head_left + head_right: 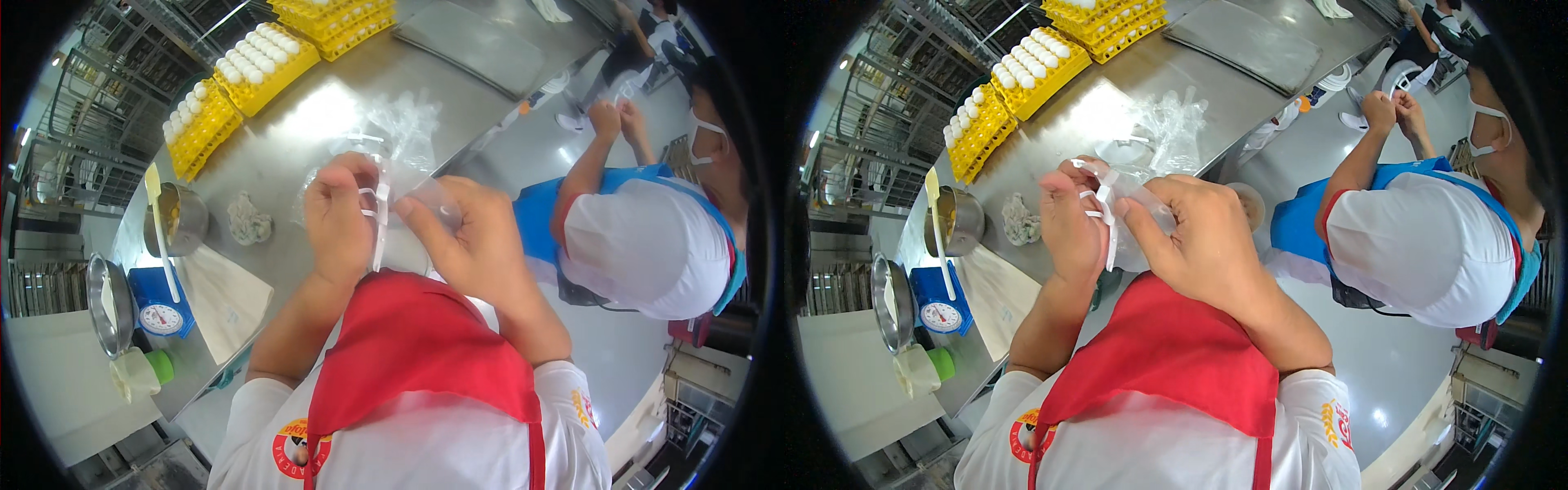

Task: The person assembles plastic face shields by removing components from a plastic bag and attaching white plastic frames to clear plastic shields.

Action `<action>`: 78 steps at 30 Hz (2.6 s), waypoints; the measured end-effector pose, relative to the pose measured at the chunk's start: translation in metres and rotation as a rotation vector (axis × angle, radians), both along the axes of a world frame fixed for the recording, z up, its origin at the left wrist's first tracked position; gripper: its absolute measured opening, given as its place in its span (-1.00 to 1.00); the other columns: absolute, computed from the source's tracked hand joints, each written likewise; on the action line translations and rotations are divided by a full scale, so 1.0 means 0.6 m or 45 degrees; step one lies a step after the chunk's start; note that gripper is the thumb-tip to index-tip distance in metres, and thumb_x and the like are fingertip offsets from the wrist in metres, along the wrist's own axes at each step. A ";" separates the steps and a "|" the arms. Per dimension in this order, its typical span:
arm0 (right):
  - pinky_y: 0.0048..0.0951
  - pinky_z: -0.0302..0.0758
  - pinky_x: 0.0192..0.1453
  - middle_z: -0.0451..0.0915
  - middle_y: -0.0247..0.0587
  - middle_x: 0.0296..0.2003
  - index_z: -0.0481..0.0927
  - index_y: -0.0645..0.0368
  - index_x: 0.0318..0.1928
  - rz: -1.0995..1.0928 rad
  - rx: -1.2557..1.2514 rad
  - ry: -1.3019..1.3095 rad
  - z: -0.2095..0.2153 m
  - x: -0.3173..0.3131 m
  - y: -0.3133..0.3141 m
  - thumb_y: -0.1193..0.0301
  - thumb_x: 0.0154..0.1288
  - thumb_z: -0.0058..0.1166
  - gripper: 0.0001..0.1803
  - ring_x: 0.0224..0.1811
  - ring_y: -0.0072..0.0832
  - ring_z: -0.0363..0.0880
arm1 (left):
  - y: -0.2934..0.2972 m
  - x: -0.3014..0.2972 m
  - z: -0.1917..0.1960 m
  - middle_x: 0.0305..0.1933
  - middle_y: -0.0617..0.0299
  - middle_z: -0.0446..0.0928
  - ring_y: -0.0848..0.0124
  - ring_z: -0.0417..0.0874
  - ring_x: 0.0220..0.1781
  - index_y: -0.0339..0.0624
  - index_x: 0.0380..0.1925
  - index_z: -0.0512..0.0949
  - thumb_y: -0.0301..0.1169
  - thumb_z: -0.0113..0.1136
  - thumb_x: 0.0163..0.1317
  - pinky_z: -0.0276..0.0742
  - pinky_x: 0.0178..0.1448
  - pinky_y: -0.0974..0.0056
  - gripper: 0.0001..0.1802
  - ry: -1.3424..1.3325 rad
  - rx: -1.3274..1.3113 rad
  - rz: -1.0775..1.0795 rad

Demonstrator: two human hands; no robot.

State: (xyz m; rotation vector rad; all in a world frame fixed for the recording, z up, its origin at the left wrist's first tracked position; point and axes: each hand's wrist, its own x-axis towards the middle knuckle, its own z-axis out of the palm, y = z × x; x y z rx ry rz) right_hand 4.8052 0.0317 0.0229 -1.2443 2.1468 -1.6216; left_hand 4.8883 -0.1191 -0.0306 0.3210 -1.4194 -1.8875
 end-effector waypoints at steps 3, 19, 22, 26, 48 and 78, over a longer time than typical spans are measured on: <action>-0.17 0.49 -0.37 0.62 0.11 -0.49 0.73 0.32 -0.31 0.002 -0.006 -0.116 -0.006 0.000 0.001 0.27 0.42 0.27 -0.69 -0.50 0.03 0.60 | 0.004 -0.001 0.007 -0.19 0.28 0.65 0.54 0.59 -0.28 -0.29 -0.16 0.65 0.23 -0.07 0.62 0.51 -0.23 0.42 -0.28 -0.030 0.047 -0.005; -0.18 0.49 -0.36 0.62 0.18 -0.48 0.73 0.33 -0.25 0.105 -0.066 -0.250 -0.031 -0.013 0.023 0.27 0.50 0.20 -0.67 -0.52 -0.07 0.61 | 0.021 -0.004 0.016 -0.14 0.20 0.62 0.48 0.62 -0.19 -0.33 0.00 0.62 0.19 -0.07 0.65 0.59 -0.12 0.34 -0.30 -0.207 0.088 -0.036; -0.16 0.49 -0.36 0.61 0.18 -0.48 0.72 0.33 -0.27 0.134 -0.030 -0.196 -0.020 -0.017 0.032 0.27 0.50 0.19 -0.68 -0.51 -0.01 0.60 | 0.030 -0.003 0.022 -0.14 0.18 0.62 0.46 0.64 -0.21 -0.33 -0.01 0.61 0.18 -0.09 0.66 0.62 -0.15 0.33 -0.31 -0.186 0.108 -0.049; -0.12 0.48 -0.36 0.59 0.19 -0.50 0.70 0.33 -0.31 0.135 -0.008 -0.201 -0.023 -0.019 0.039 0.26 0.49 0.20 -0.66 -0.50 0.03 0.60 | 0.044 -0.002 0.032 -0.15 0.15 0.62 0.42 0.66 -0.25 -0.33 -0.02 0.61 0.16 -0.13 0.68 0.65 -0.19 0.31 -0.32 -0.183 0.100 -0.052; -0.38 0.55 -0.30 0.73 -0.06 -0.46 0.77 0.32 -0.22 0.210 0.019 -0.317 -0.057 -0.041 0.078 0.24 0.56 0.18 -0.65 -0.45 -0.52 0.63 | 0.094 -0.019 0.039 -0.24 0.19 0.60 0.48 0.62 -0.33 -0.28 -0.12 0.61 0.19 -0.08 0.64 0.59 -0.26 0.35 -0.33 -0.390 0.028 -0.099; -0.54 0.41 -0.19 0.69 -0.45 -0.38 0.77 0.25 -0.25 -0.080 -0.178 -0.622 -0.085 -0.050 0.096 0.16 0.64 0.16 -0.59 -0.30 -0.70 0.47 | 0.088 -0.004 0.037 -0.02 0.13 0.64 0.42 0.65 -0.08 -0.35 0.28 0.50 0.10 -0.02 0.66 0.61 -0.01 0.31 -0.34 -0.213 0.228 -0.413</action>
